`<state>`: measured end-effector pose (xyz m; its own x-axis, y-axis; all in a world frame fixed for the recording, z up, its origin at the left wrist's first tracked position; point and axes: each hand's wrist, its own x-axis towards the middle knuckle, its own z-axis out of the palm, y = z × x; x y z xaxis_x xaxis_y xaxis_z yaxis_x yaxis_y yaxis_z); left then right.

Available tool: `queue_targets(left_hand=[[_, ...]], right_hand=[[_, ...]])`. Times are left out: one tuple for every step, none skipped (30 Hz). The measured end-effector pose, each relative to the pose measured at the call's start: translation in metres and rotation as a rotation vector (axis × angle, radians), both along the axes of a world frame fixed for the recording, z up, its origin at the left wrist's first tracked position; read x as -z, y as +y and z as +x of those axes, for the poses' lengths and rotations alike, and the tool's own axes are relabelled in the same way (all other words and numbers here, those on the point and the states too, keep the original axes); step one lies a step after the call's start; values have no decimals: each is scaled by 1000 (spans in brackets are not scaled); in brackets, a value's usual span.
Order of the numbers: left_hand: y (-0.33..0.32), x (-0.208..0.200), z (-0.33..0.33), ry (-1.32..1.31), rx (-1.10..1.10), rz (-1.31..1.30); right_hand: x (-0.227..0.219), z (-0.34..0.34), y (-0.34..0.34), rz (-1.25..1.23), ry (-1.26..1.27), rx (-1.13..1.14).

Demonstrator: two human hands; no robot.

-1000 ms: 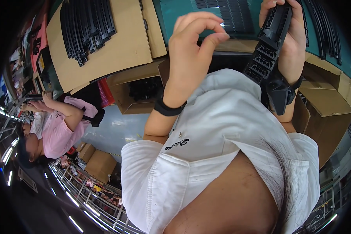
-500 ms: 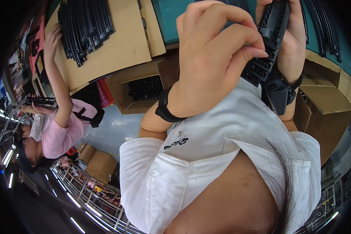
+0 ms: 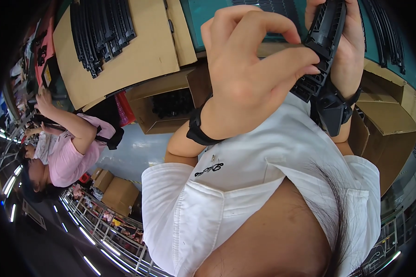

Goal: The person is assembling black plastic housing components by hand at an assembly station.

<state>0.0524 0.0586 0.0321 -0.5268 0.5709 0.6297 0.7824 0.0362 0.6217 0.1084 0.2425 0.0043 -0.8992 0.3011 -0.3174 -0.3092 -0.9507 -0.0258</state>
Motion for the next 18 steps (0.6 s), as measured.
queue_targets(left_hand=[[1,0,2,18,-2,2],[4,0,4,36,-4,4],[4,0,5,54,-7,6],[4,0,5,72,-9,8],[4,0,3,72,-9,8],[2,0,0,113,-5,-15],[1,0,-3,154,0,-37],[0,0,-5,196,2,-60],[-1,1,-3,197,1,-59],[-2,2,-1,47,29,-55],[-3,3,2,-104,57,-50],[-3,5,5,-254,86,-44],[-1,10,9,-253,85,-42],[4,14,13,-486,97,65],[9,17,16,-718,107,173],[10,20,18,-949,117,284],[7,19,17,-948,116,287],[5,11,12,-1106,195,169]], right_hand=[[0,0,2,-5,1,-4],[0,0,3,-10,3,-8],[1,0,4,-15,4,-13],[1,0,4,-16,4,-13],[2,0,4,-10,4,-10],[3,0,5,-4,4,-6],[3,0,5,2,4,-2],[3,0,5,2,5,-4],[2,0,4,-1,8,-1],[1,1,3,-5,11,1],[0,1,3,-8,14,4],[0,1,3,-7,16,5],[0,0,3,-11,28,3],[-1,0,3,-16,41,0],[-1,0,3,-20,54,-2],[-1,0,2,-19,55,-5],[-2,0,1,-31,61,-8],[-3,1,1,-45,67,-10]])
